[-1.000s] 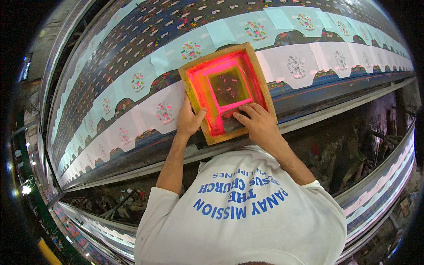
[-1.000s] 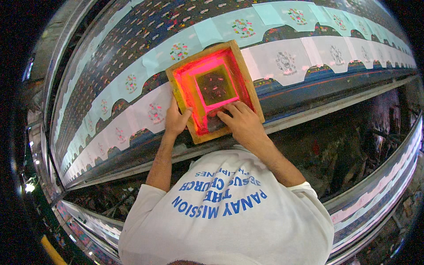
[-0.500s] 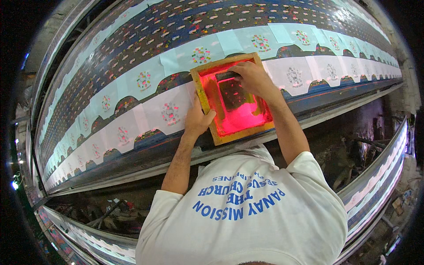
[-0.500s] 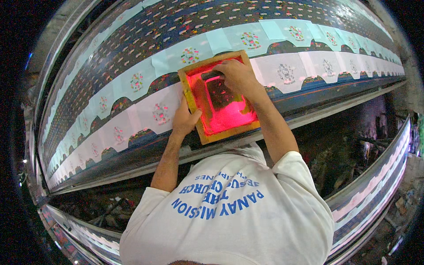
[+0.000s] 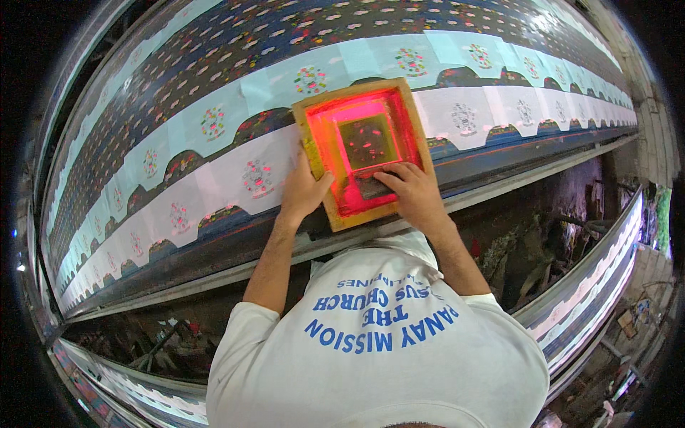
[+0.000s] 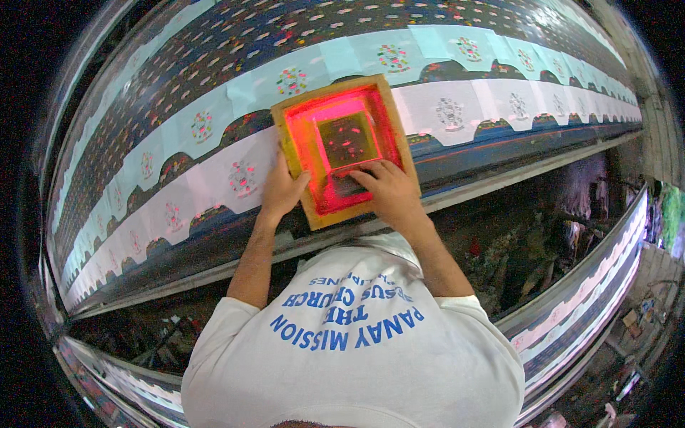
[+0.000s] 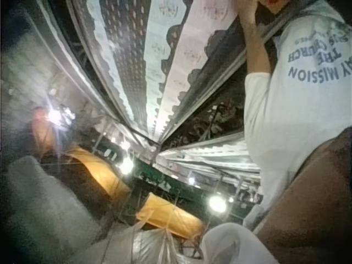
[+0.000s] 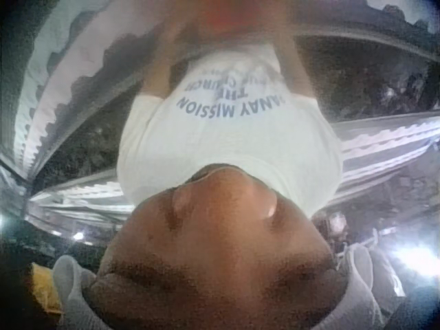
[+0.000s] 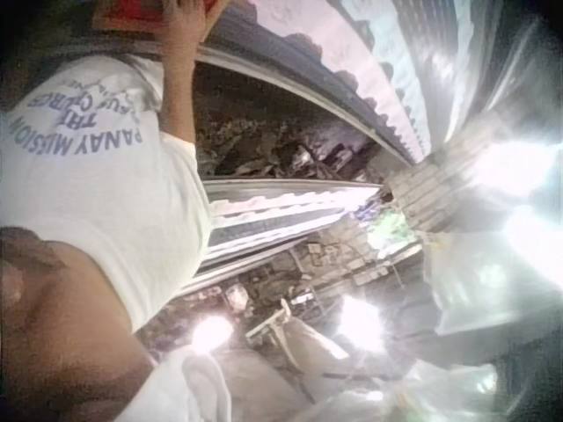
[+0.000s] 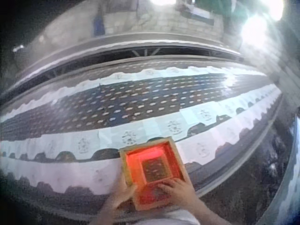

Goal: The person uses a wooden frame with a red screen to apply ink onto a long roll of patterned fabric. They repeatedly press the frame onto the fabric and move it along the roll to transfer the design.

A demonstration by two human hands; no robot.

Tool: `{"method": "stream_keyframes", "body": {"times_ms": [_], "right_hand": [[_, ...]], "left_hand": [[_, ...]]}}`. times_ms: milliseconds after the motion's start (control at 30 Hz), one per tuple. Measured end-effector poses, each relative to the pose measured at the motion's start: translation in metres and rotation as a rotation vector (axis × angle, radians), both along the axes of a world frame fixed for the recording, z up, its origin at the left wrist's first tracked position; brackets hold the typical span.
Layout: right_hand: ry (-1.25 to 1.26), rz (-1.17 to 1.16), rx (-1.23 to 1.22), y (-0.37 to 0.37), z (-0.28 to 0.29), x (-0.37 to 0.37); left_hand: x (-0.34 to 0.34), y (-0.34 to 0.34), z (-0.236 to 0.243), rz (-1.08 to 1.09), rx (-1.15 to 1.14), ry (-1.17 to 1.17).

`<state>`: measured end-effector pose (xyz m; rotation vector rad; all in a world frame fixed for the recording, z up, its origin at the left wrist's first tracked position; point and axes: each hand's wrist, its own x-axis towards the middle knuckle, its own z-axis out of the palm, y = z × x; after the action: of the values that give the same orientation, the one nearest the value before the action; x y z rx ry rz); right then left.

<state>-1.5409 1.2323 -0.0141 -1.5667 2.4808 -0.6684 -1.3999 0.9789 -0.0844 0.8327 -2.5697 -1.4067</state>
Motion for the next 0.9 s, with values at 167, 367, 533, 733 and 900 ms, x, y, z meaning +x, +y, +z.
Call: {"method": "stream_keyframes", "body": {"times_ms": [167, 367, 533, 733, 900], "right_hand": [[-0.017, -0.002, -0.024, 0.019, 0.007, -0.02], [0.006, -0.055, -0.068, 0.091, 0.019, -0.096], [0.053, -0.093, 0.006, 0.156, 0.011, -0.161], [-0.02, -0.087, -0.018, 0.185, 0.006, -0.188], [-0.028, -0.084, -0.048, 0.186, 0.007, -0.194]], "left_hand": [[-0.028, 0.019, 0.049, 0.032, 0.147, -0.144], [-0.109, 0.09, 0.035, -0.001, 0.05, 0.105], [-0.18, 0.154, 0.018, -0.023, 0.074, 0.061], [-0.206, 0.18, 0.01, -0.036, 0.047, 0.109], [-0.21, 0.184, 0.025, 0.03, 0.218, -0.056]]}}
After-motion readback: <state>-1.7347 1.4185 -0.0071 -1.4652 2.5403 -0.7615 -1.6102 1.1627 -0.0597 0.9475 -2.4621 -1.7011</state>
